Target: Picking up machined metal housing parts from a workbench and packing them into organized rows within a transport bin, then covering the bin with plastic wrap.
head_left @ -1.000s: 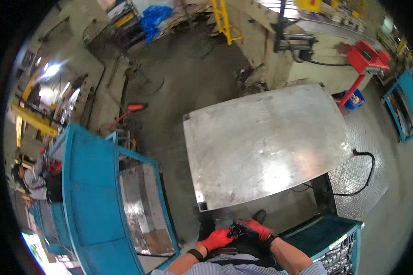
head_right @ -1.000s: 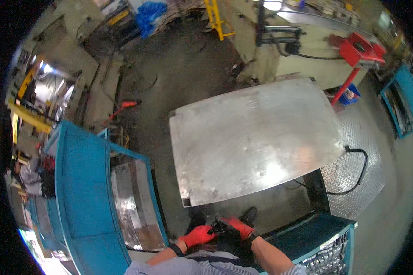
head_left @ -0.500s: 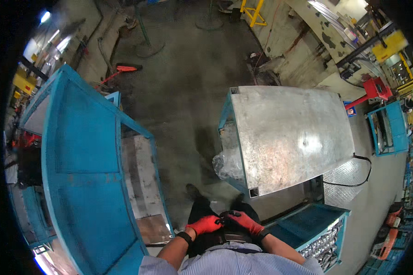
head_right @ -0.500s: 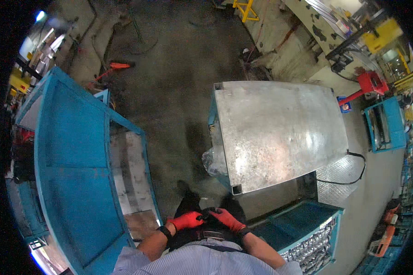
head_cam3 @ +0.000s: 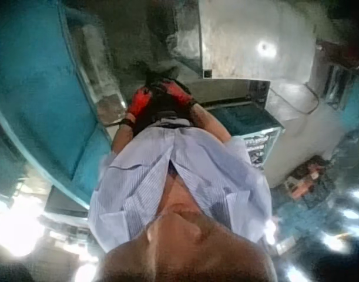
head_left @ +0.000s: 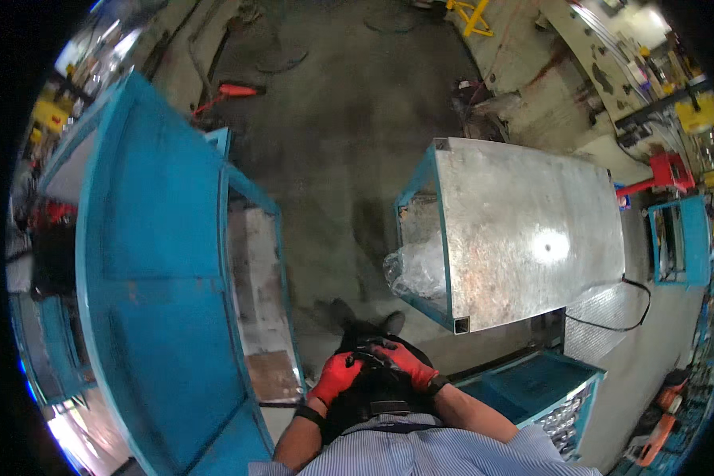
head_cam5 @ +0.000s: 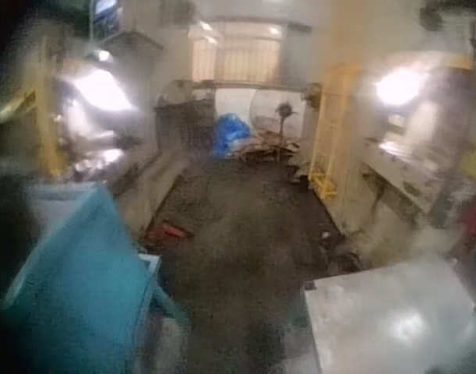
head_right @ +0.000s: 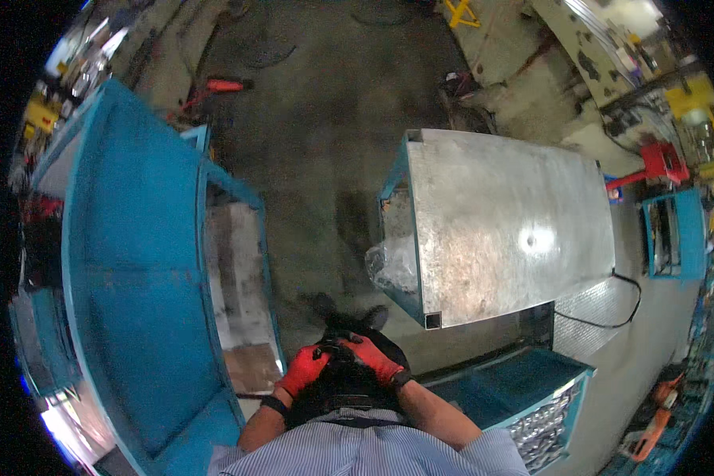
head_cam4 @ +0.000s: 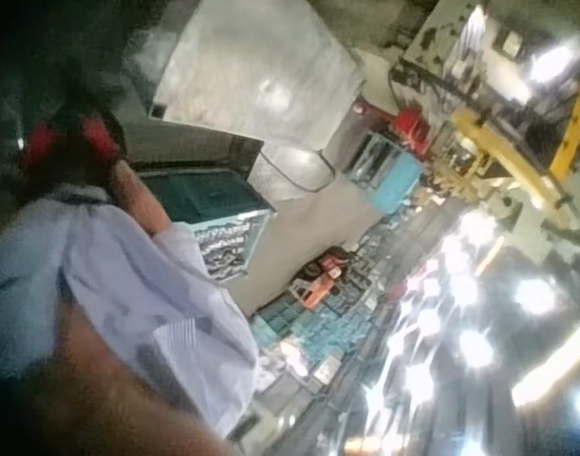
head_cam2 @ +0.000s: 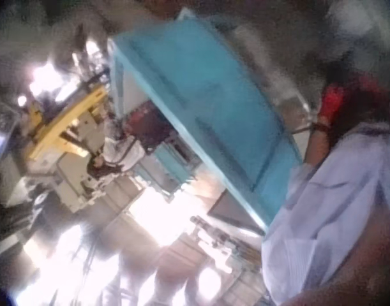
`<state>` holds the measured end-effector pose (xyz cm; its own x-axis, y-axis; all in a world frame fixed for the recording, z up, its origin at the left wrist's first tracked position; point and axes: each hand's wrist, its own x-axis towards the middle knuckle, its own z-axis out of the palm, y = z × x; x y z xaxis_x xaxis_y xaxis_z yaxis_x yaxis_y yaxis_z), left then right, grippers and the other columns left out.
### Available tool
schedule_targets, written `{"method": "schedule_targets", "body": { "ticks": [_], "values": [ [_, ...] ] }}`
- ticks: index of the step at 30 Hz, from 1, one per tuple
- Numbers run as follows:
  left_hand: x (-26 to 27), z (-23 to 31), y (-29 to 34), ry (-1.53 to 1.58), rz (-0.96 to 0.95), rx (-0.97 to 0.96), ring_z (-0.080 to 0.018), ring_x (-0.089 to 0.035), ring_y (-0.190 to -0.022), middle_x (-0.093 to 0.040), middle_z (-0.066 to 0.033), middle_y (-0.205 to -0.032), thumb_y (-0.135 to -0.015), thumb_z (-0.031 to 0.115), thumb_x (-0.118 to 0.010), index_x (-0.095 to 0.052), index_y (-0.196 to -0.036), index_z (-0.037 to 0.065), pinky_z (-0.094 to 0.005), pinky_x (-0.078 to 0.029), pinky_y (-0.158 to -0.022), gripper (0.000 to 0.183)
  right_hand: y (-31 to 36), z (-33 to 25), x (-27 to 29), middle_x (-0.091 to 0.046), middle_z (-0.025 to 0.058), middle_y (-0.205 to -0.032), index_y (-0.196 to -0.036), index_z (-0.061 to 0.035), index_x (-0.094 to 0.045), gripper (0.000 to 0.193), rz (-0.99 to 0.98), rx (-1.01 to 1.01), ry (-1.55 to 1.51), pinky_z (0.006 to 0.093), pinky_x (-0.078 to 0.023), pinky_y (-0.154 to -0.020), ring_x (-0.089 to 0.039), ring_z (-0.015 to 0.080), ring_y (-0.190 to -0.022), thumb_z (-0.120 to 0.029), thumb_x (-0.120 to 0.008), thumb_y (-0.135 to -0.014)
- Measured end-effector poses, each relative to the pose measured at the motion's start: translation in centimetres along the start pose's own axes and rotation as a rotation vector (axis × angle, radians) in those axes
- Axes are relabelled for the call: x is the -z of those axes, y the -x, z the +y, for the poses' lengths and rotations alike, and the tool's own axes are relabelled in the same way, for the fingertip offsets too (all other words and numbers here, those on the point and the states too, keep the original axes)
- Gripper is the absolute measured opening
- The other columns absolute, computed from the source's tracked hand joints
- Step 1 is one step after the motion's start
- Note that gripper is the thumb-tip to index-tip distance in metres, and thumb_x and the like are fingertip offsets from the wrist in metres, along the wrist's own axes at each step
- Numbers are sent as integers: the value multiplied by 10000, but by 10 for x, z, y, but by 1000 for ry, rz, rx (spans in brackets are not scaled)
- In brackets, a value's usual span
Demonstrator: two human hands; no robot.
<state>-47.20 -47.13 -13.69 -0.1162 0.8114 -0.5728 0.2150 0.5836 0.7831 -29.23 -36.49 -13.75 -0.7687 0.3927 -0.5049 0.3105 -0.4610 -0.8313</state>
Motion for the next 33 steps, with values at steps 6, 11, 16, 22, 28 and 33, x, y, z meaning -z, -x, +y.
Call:
{"method": "schedule_targets", "body": {
  "ticks": [6, 11, 16, 22, 28, 33],
  "values": [
    [4, 69, -30, -575, 245, -77, -404, -606, -887, -647, -207, -928, -805, 340, -616, -645, -1022, 59, -452, -494, -764, 356, 31, -81, -7, -573, 3, -1180, -1267, -21, -516, 352, 170, 76, -503, 259, -414, -929, -503, 87, -1051, -150, -557, -942],
    [-4, 99, -57, -435, -11, -254, -376, -630, -902, -654, -216, -933, -805, 283, -642, -636, -1013, 13, -440, -489, -773, 340, 72, -74, 34, -545, 27, -1241, -1324, -14, -457, 398, 205, 215, -595, 265, -384, -974, -479, 99, -1109, -190, -498, -970],
    [-15, 156, -59, -401, -222, -326, -318, -636, -930, -651, -234, -957, -831, 202, -607, -609, -1071, -40, -407, -477, -844, 341, 98, -53, 72, -573, 106, -1200, -1296, 0, -467, 433, 541, 558, -254, 317, -388, -979, -528, 162, -1069, -195, -539, -917],
    [-64, 212, -93, -562, -223, -479, -369, -605, -990, -632, -250, -1039, -849, 178, -553, -583, -1122, -63, -433, -445, -891, 366, 129, -87, 66, -605, 128, -1051, -1060, -32, -533, 299, 770, 887, -353, 353, -429, -863, -538, 155, -959, -265, -575, -876],
    [-65, 270, -137, -788, -184, -717, -378, -626, -912, -648, -230, -1005, -863, 174, -539, -625, -1107, 17, -420, -499, -775, 303, 125, -137, 53, -639, 72, -1082, -1207, -35, -586, 336, 600, 744, -1220, 317, -446, -861, -555, 148, -1003, -230, -521, -941],
    [-58, 323, -163, -613, -418, -884, -387, -631, -882, -657, -220, -963, -858, 181, -539, -639, -1056, 19, -426, -513, -756, 275, 123, -190, 51, -587, 105, -1213, -1289, -34, -522, 407, 1043, 697, -373, 327, -375, -997, -522, 196, -1112, -228, -525, -931]
  ]
}}
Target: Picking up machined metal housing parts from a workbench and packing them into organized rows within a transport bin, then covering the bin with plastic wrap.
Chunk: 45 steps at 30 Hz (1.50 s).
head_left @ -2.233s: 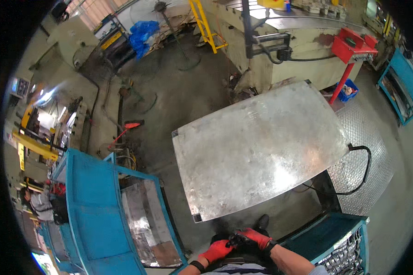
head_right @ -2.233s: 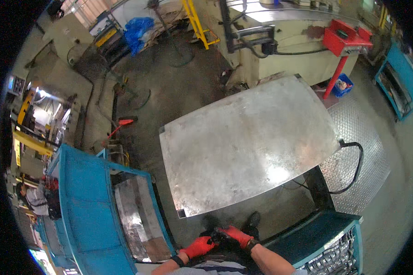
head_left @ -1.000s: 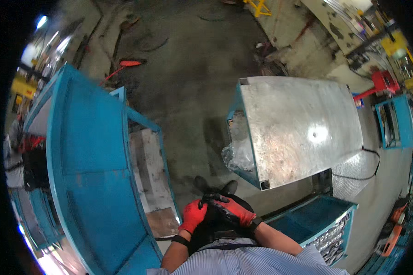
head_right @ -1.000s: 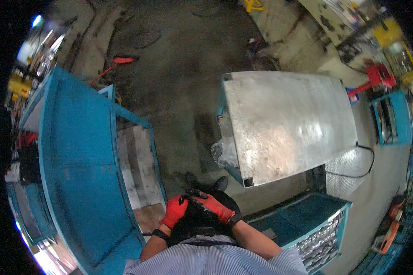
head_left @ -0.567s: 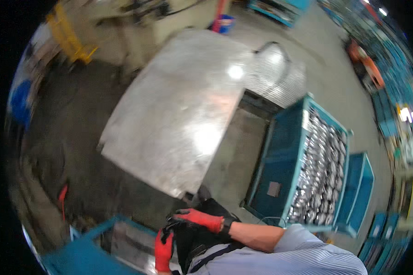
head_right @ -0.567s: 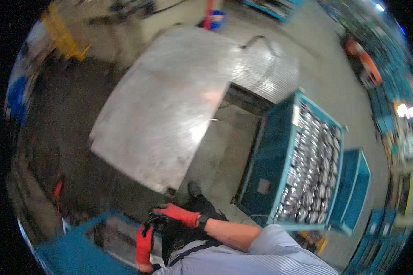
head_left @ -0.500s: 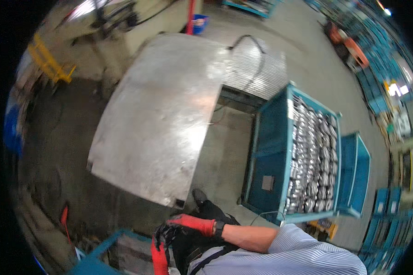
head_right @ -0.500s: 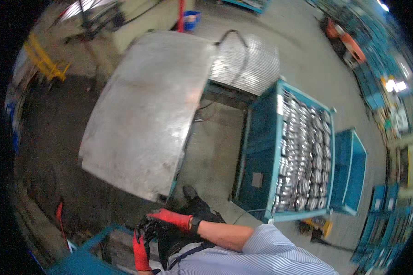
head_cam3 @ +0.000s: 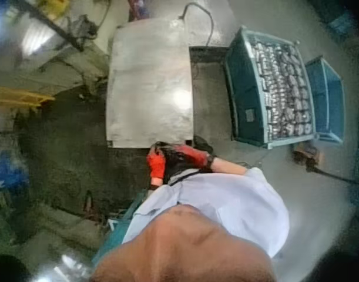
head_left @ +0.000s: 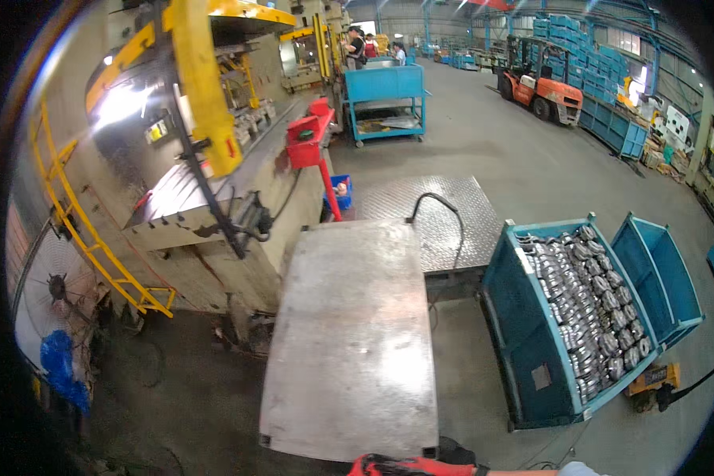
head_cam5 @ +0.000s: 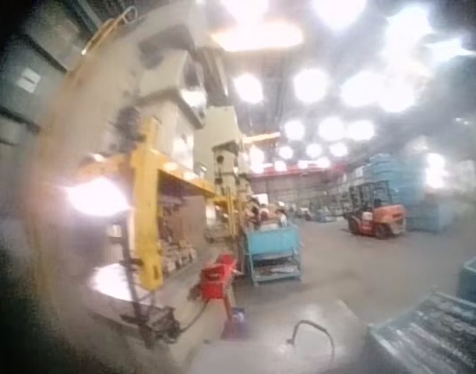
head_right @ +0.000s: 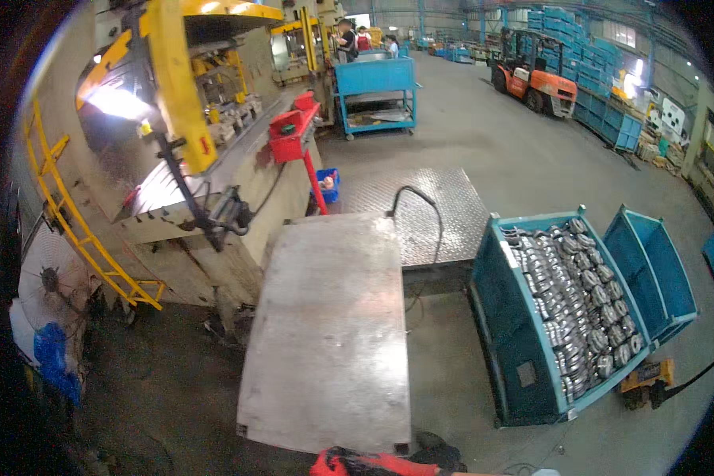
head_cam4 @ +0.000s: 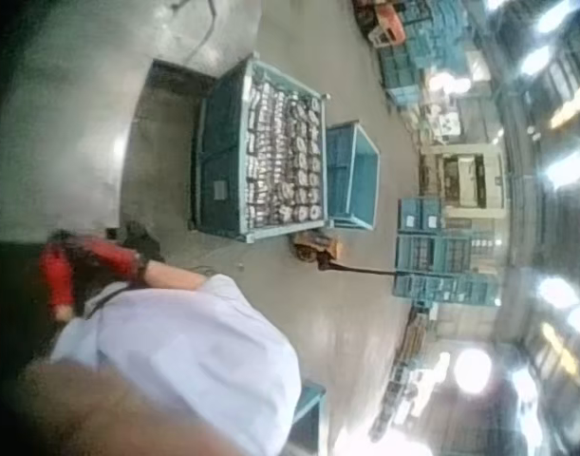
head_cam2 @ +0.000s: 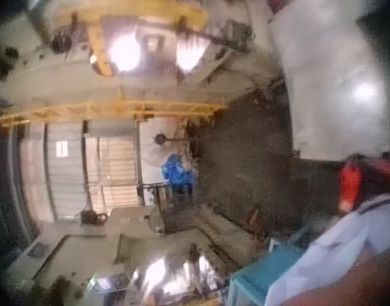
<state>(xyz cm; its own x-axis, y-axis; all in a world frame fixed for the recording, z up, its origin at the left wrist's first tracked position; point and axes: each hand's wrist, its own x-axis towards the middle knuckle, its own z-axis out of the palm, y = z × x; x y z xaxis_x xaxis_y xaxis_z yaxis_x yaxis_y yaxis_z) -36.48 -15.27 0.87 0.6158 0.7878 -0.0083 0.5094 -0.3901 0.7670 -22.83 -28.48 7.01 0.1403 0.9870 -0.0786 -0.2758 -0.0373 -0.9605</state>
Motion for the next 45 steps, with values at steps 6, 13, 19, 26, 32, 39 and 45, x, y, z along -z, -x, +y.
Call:
{"method": "schedule_targets", "body": {
  "ticks": [6, 13, 19, 26, 32, 39, 45],
  "values": [
    [11, 15, -20, 72, -210, -54, -404, -611, -770, -647, -208, -836, -833, 215, -539, -637, -1025, 100, -476, -487, -683, 244, 1, 16, 6, -552, 53, -1274, -1315, -12, -482, 453, 85, -313, -434, 300, -391, -996, -505, 158, -1137, -248, -530, -931],
    [-55, -5, -9, 104, -51, -181, -385, -637, -812, -662, -191, -882, -838, 223, -565, -621, -1075, 104, -475, -509, -702, 271, 29, 8, 47, -517, 107, -1301, -1324, -5, -459, 469, -62, -141, -85, 324, -364, -1016, -494, 190, -1145, -260, -513, -934],
    [-132, 48, 21, 185, -22, -86, -441, -588, -824, -626, -263, -902, -843, 138, -531, -611, -985, -34, -459, -463, -727, 237, 108, 8, 107, -425, 162, -1392, -1412, 20, -306, 589, 40, -211, -232, 377, -303, -1054, -408, 258, -1272, -276, -474, -931],
    [-176, 85, 34, 325, -123, -55, -286, -608, -754, -622, -165, -806, -845, 145, -479, -584, -953, -2, -374, -461, -697, 210, 164, -3, 105, -585, 203, -1169, -1412, -24, -308, 502, 326, -231, 382, 352, -475, -843, -615, 303, -1011, -98, -457, -938],
    [-188, 26, -11, 347, 187, 3, -269, -590, -858, -636, -180, -941, -872, 142, -472, -592, -1031, -65, -354, -451, -788, 287, 213, -42, 113, -527, 182, -1287, -1391, -46, -362, 474, 336, -188, 533, 360, -433, -948, -535, 288, -1163, -167, -493, -952],
    [-89, -57, -153, 290, 317, -19, -253, -597, -871, -646, -137, -1006, -940, 324, -502, -611, -1117, -17, -364, -468, -763, 399, 377, 65, 191, -554, 196, -1200, -1094, -48, -617, 363, 1214, -683, 1221, 451, -389, -975, -521, 377, -1099, -293, -623, -826],
    [-107, -64, -173, 896, -27, 432, -206, -579, -898, -599, -110, -1121, -927, 414, -514, -533, -1254, 49, -319, -459, -781, 490, 554, 288, 137, -621, 288, -928, -1031, -11, -600, 455, 647, -1231, 605, 481, -515, -684, -610, 446, -767, -385, -654, -777]
  ]
}}
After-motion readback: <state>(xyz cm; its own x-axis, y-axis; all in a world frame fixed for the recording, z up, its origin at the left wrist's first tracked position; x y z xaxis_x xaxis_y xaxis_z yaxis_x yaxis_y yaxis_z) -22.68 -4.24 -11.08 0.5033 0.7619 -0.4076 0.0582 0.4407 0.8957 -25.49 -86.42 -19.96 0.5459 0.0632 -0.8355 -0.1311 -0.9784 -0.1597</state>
